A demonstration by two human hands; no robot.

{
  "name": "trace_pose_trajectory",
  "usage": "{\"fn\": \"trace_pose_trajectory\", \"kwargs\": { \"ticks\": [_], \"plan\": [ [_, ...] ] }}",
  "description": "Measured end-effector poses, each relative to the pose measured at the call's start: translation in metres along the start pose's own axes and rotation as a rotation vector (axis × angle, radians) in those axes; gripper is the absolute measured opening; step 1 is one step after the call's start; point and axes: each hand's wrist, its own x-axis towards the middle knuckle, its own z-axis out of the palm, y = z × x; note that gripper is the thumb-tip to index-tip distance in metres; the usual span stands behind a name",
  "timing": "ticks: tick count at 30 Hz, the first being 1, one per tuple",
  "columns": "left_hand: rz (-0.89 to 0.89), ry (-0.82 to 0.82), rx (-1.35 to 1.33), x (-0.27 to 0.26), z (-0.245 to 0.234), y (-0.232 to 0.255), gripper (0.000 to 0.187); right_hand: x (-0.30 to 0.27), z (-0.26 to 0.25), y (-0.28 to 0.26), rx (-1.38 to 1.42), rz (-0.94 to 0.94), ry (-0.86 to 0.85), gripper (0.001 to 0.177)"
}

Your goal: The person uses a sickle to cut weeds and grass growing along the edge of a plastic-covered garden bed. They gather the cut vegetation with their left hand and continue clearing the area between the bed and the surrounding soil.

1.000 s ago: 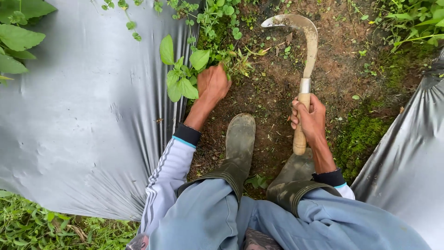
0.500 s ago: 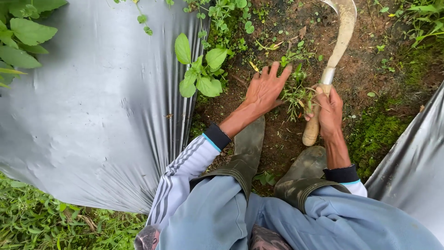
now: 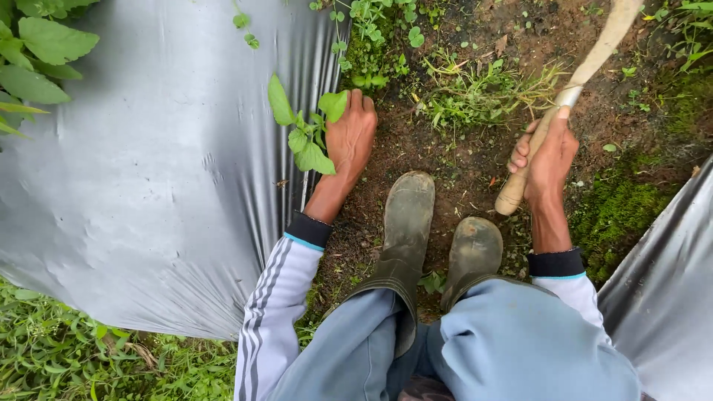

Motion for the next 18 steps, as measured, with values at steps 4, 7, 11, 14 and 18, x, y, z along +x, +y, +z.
{"fn": "trace_pose_trajectory", "kwargs": {
  "ticks": [4,7,11,14,18],
  "plan": [
    [-0.045,0.212,-0.340,-0.033,-0.004,-0.016,0.012,-0.008,-0.014,0.040,-0.350,0.096,-0.225,0.044],
    [0.004,0.234,-0.497,-0.048,-0.011,-0.027,0.016,-0.003,-0.007,0.042,-0.405,0.165,-0.275,0.046],
    [-0.029,0.291,-0.578,-0.058,0.008,-0.014,0.022,0.007,0.023,0.026,-0.185,0.151,-0.125,0.046],
    [-0.057,0.191,-0.537,-0.062,-0.025,-0.015,0.021,0.015,-0.010,0.068,-0.534,0.157,-0.425,0.045],
    [-0.054,0.254,-0.639,-0.061,-0.028,-0.013,0.024,-0.005,-0.002,0.063,-0.468,0.235,-0.354,0.048]
  ]
}}
